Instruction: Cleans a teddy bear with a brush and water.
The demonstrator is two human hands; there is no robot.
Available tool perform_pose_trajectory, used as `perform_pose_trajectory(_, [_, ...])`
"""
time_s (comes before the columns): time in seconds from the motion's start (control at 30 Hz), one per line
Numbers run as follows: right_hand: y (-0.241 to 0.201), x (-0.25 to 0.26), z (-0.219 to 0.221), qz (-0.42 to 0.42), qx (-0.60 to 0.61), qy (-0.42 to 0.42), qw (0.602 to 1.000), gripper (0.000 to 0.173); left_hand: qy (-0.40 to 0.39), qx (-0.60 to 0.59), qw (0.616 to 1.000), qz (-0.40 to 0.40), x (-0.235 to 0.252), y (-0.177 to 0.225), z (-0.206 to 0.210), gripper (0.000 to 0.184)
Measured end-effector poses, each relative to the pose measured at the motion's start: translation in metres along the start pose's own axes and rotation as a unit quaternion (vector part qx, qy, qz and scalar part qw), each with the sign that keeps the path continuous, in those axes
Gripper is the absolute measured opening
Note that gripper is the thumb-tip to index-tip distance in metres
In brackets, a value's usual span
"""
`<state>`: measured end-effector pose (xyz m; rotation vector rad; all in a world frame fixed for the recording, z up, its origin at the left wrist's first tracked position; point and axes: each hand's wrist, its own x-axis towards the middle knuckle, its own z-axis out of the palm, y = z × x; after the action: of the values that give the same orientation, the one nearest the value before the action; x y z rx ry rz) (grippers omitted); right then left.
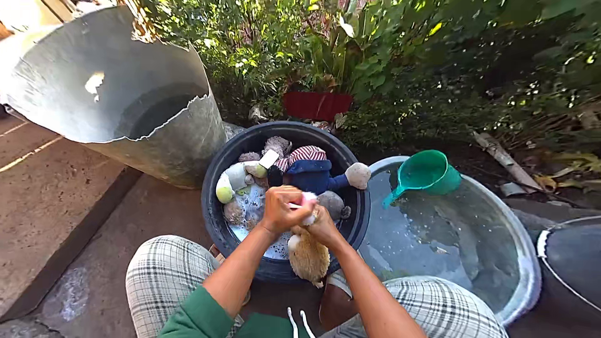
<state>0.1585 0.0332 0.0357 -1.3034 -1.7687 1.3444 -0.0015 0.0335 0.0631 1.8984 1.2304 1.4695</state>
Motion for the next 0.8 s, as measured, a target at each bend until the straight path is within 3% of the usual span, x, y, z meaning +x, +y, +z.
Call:
perform_pose_trajectory(0.07, [0.0,-0.004,-0.001,0.016,0.002,0.015,1.0,0.033,-0.004,-0.056,0.996,0.069,0.004,0.016,0.012,0.048])
perform_pose_trajectory(0.1, [0.001,-0.004,0.0,0.011,0.009,0.014,1.0,0.033,-0.023,-0.024,0.998,0.047,-0.004,0.004,0.015,0.049])
perform_pose_trajectory(0.17, [0.006,0.003,0.003,-0.01,0.04,0.025,0.999,0.025,-0.117,0.087,0.982,-0.121,-0.026,-0.039,0.008,0.048])
perform_pose_trajectory(0.23, [0.005,0.005,0.001,-0.003,0.054,0.017,0.998,0.031,-0.191,0.168,0.919,-0.301,-0.03,-0.074,0.001,0.054])
perform_pose_trajectory(0.3, [0.007,0.007,0.001,0.033,0.059,0.022,0.998,0.036,-0.124,0.197,0.871,-0.433,-0.03,-0.092,-0.001,0.058])
perform_pose_trajectory(0.37, [0.017,0.009,0.0,0.082,0.104,0.033,0.991,0.045,-0.042,0.201,0.833,-0.514,-0.033,-0.109,0.001,0.059])
perform_pose_trajectory(0.43, [0.019,0.014,-0.001,0.122,0.171,0.049,0.976,0.042,-0.037,0.197,0.797,-0.57,-0.043,-0.131,0.003,0.053])
perform_pose_trajectory(0.5, [0.016,0.017,0.0,0.136,0.198,0.062,0.969,0.034,-0.071,0.204,0.767,-0.604,-0.067,-0.147,0.01,0.05])
perform_pose_trajectory(0.57, [0.012,0.021,0.0,0.179,0.216,0.105,0.954,0.052,-0.102,0.239,0.736,-0.625,-0.092,-0.154,0.023,0.052])
perform_pose_trajectory(0.63, [0.012,0.023,-0.001,0.222,0.244,0.14,0.934,0.055,-0.11,0.264,0.718,-0.635,-0.106,-0.157,0.035,0.053])
perform_pose_trajectory(0.73, [0.006,0.023,-0.002,0.27,0.308,0.163,0.898,0.054,-0.12,0.261,0.712,-0.641,-0.106,-0.167,0.036,0.049])
perform_pose_trajectory(0.8, [0.001,0.025,-0.004,0.301,0.338,0.181,0.873,0.052,-0.119,0.21,0.731,-0.638,-0.098,-0.18,0.026,0.048])
